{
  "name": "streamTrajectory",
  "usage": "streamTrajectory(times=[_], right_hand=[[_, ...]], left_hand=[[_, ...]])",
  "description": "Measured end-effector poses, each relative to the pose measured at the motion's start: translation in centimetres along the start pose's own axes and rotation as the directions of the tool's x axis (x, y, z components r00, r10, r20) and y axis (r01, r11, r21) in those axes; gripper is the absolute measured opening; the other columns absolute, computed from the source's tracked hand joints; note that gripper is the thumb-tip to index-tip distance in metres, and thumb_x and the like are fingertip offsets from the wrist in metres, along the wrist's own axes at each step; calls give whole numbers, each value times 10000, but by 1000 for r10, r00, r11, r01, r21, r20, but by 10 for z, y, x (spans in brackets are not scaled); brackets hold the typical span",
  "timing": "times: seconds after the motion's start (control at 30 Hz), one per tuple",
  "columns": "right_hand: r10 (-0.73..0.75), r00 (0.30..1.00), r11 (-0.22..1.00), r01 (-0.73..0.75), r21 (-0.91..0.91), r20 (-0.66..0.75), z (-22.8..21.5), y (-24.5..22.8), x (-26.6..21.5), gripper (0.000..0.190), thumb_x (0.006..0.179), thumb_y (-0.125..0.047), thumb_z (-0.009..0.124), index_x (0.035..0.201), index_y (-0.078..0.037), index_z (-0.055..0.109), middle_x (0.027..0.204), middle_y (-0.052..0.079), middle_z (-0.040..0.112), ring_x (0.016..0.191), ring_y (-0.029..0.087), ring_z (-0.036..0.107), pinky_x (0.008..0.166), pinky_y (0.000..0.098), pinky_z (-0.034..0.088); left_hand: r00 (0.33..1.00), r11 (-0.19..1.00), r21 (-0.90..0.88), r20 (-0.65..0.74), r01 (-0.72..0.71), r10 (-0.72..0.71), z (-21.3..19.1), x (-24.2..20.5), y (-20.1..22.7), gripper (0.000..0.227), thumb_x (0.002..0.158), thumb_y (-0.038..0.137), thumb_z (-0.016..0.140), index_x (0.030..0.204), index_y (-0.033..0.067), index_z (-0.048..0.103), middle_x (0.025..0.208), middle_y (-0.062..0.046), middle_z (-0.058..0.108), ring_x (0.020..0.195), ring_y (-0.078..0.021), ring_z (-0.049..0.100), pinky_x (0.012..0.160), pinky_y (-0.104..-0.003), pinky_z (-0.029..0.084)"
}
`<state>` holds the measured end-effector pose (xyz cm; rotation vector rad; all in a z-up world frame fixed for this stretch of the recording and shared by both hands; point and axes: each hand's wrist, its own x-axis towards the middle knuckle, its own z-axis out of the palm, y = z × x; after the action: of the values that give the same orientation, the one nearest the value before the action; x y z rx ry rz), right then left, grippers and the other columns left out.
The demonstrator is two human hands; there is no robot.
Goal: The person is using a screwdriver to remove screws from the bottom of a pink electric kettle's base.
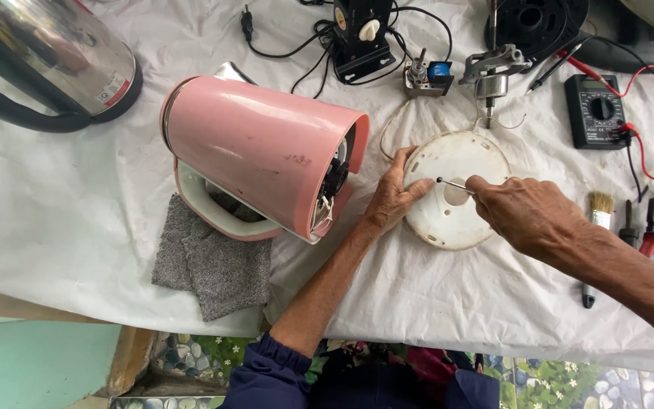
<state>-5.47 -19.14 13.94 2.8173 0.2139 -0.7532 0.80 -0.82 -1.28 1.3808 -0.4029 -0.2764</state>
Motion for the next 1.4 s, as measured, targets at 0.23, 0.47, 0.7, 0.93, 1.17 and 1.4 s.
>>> streamTrajectory(times=[0.23, 0.47, 0.7, 0.93, 1.17, 1.4], right_hand=[[-171, 973, 804, 48, -593, -152, 6, -10, -3, 324, 1083, -97, 454, 1406, -76, 452, 554, -113, 486, 403, 26, 448, 334, 222, 389], [-123, 970, 933, 41, -357, -208, -7, -8, -4, 296, 991, 11, 493, 1239, -131, 568, 733, 20, 717, 559, 210, 711, 483, 360, 594], [214, 894, 856, 22, 517, -393, 15, 4, -26, 413, 1020, -390, 533, 1363, -190, 646, 999, 86, 772, 762, 273, 735, 573, 427, 494], [642, 684, 207, 282, 937, -348, 75, 13, -19, 606, 983, -485, 630, 1441, -95, 558, 645, -20, 440, 481, 94, 387, 355, 252, 311], [597, 434, 611, 299, 733, -674, 147, 6, -25, 216, 1066, -164, 765, 1233, -57, 680, 815, 11, 603, 603, 77, 450, 493, 262, 365], [485, 278, 760, 334, 557, -829, 188, -14, -11, 114, 1012, -46, 796, 1060, -112, 716, 834, -13, 583, 653, 105, 443, 547, 292, 352]], left_hand=[[1000, 999, -33, 14, -5, 6, -1, 3, -2, 693, 887, 359, 673, 1445, 77, 375, 1311, -138, 585, 1165, -258, 608, 929, -355, 566], [1000, 1000, -13, -14, -11, 11, -1, 1, 7, 666, 876, 380, 668, 1403, 55, 422, 1271, -115, 608, 1122, -231, 627, 883, -334, 580], [998, 974, -225, -65, 10, -25, -4, 0, 18, 552, 851, 357, 712, 1270, 71, 493, 1120, -113, 665, 989, -247, 671, 806, -342, 596], [998, 931, -362, 65, 32, -9, -6, -3, 26, 496, 857, 374, 764, 1217, 139, 516, 1083, -30, 621, 966, -167, 605, 795, -295, 522], [999, 906, -424, 46, 22, -2, -5, 5, 8, 657, 863, 432, 791, 1382, 119, 537, 1295, -130, 672, 1197, -247, 619, 1033, -359, 487], [979, 805, -559, 153, 196, -132, -7, 3, 18, 954, 836, 741, 575, 1499, 61, 494, 1413, -137, 617, 1294, -261, 593, 997, -455, 551]])
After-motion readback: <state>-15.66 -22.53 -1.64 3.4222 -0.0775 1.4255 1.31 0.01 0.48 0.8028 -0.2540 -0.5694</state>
